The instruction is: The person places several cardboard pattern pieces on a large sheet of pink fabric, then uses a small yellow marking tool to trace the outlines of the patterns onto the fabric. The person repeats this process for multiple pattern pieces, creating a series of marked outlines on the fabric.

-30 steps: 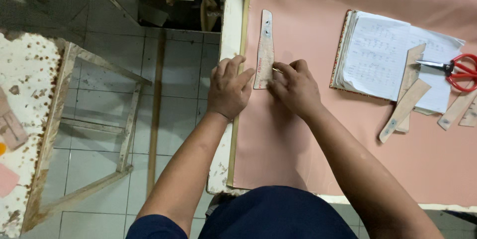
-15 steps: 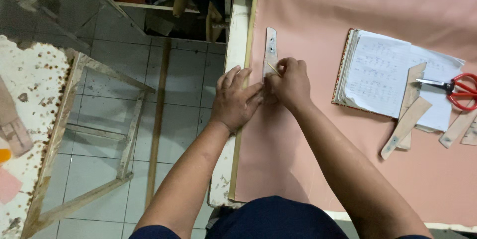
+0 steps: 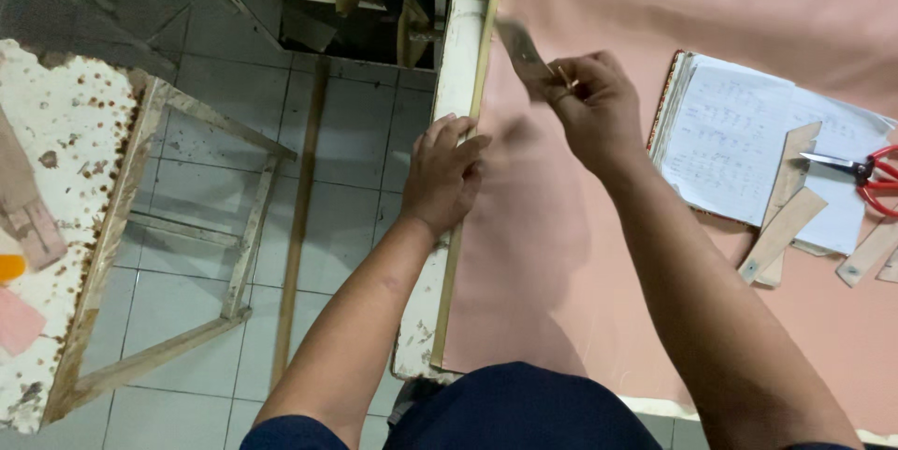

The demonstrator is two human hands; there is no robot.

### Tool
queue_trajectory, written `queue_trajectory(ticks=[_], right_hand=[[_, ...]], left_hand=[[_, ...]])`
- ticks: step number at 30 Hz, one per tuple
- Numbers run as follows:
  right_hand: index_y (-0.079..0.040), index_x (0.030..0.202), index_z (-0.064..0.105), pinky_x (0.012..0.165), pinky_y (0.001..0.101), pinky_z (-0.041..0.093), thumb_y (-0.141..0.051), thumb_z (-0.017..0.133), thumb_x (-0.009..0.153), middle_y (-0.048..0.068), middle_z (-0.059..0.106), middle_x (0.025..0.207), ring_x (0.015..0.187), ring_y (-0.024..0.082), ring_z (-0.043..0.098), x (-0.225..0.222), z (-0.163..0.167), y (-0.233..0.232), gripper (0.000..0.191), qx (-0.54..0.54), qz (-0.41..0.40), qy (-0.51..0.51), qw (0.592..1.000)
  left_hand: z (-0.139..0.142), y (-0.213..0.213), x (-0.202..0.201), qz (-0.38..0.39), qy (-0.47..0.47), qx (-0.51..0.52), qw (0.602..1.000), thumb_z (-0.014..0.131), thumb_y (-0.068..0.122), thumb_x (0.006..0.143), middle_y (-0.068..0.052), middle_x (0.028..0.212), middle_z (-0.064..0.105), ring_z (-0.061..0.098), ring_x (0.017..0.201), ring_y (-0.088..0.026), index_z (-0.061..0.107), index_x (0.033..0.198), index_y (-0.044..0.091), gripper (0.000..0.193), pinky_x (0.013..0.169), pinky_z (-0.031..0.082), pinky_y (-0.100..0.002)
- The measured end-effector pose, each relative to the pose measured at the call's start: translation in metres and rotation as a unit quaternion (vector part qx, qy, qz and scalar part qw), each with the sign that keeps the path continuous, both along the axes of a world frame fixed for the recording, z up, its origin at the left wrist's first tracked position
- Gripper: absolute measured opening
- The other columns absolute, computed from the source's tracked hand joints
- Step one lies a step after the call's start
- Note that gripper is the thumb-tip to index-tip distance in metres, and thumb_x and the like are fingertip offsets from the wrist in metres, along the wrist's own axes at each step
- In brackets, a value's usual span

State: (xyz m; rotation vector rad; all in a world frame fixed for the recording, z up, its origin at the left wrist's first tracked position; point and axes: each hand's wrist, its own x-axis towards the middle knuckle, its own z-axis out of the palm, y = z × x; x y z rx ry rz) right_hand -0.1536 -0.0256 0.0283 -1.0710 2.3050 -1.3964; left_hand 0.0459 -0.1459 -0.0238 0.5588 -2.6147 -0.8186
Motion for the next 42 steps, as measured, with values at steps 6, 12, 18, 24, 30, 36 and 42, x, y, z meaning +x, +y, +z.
queue_trajectory(ticks=[6,12,18,24,30,36,42], right_hand=[[-0.010,0.130,0.068,0.080,0.0336,0.055,-0.005,0.072,0.093,0.013,0.052,0.126,0.088,0.021,0.061,0.013,-0.002,0.028,0.038,0.098,0.002,0.083,0.992],[-0.012,0.129,0.068,0.083,0.0387,0.054,-0.019,0.075,0.090,0.013,0.055,0.124,0.097,0.026,0.064,0.050,-0.028,0.046,0.041,0.175,0.003,0.076,0.982],[-0.016,0.124,0.074,0.083,0.0373,0.055,-0.024,0.080,0.087,0.010,0.058,0.117,0.095,0.025,0.065,0.067,-0.027,0.047,0.038,0.187,0.003,0.072,0.980],[-0.016,0.120,0.076,0.082,0.0353,0.055,-0.023,0.079,0.087,0.008,0.059,0.114,0.092,0.023,0.065,0.074,-0.020,0.048,0.034,0.176,0.012,0.039,0.984],[-0.017,0.123,0.074,0.084,0.0360,0.056,-0.025,0.076,0.089,0.009,0.060,0.117,0.097,0.024,0.066,0.076,-0.018,0.050,0.035,0.180,0.009,0.044,0.983],[-0.019,0.133,0.069,0.089,0.0399,0.054,-0.032,0.075,0.090,0.011,0.060,0.121,0.105,0.028,0.065,0.072,-0.019,0.047,0.045,0.206,0.001,0.054,0.977],[-0.021,0.133,0.069,0.089,0.0407,0.054,-0.035,0.077,0.087,0.011,0.059,0.121,0.105,0.028,0.065,0.071,-0.017,0.045,0.049,0.221,0.004,0.056,0.974]], left_hand=[[0.001,0.002,-0.001,0.005,0.047,-0.005,0.999,0.067,0.020,0.095,-0.007,0.146,0.052,0.040,0.143,-0.032,0.071,0.122,0.019,0.027,0.120,0.030,-0.051],[0.003,0.003,-0.002,-0.009,0.017,-0.019,1.000,0.064,0.015,0.092,-0.008,0.150,0.049,0.036,0.145,-0.032,0.075,0.123,0.029,0.036,0.121,0.026,-0.050],[0.002,0.002,-0.004,-0.011,-0.004,0.010,1.000,0.068,0.021,0.093,-0.007,0.153,0.047,0.033,0.146,-0.031,0.078,0.117,0.031,0.028,0.121,0.024,-0.048],[-0.002,0.000,-0.002,-0.010,0.035,0.024,0.999,0.069,0.021,0.092,-0.005,0.152,0.051,0.035,0.146,-0.030,0.081,0.111,0.029,0.023,0.121,0.026,-0.047],[-0.001,-0.001,-0.002,-0.008,0.041,0.035,0.999,0.068,0.019,0.093,-0.007,0.150,0.052,0.036,0.146,-0.032,0.081,0.109,0.027,0.021,0.121,0.026,-0.047],[0.003,-0.001,-0.001,-0.017,0.038,0.016,0.999,0.071,0.025,0.088,-0.009,0.150,0.049,0.034,0.146,-0.034,0.078,0.116,0.022,0.029,0.121,0.025,-0.051],[0.005,0.001,-0.002,-0.019,0.020,0.028,0.999,0.074,0.032,0.087,-0.008,0.151,0.048,0.033,0.146,-0.032,0.078,0.114,0.025,0.029,0.121,0.025,-0.051]])
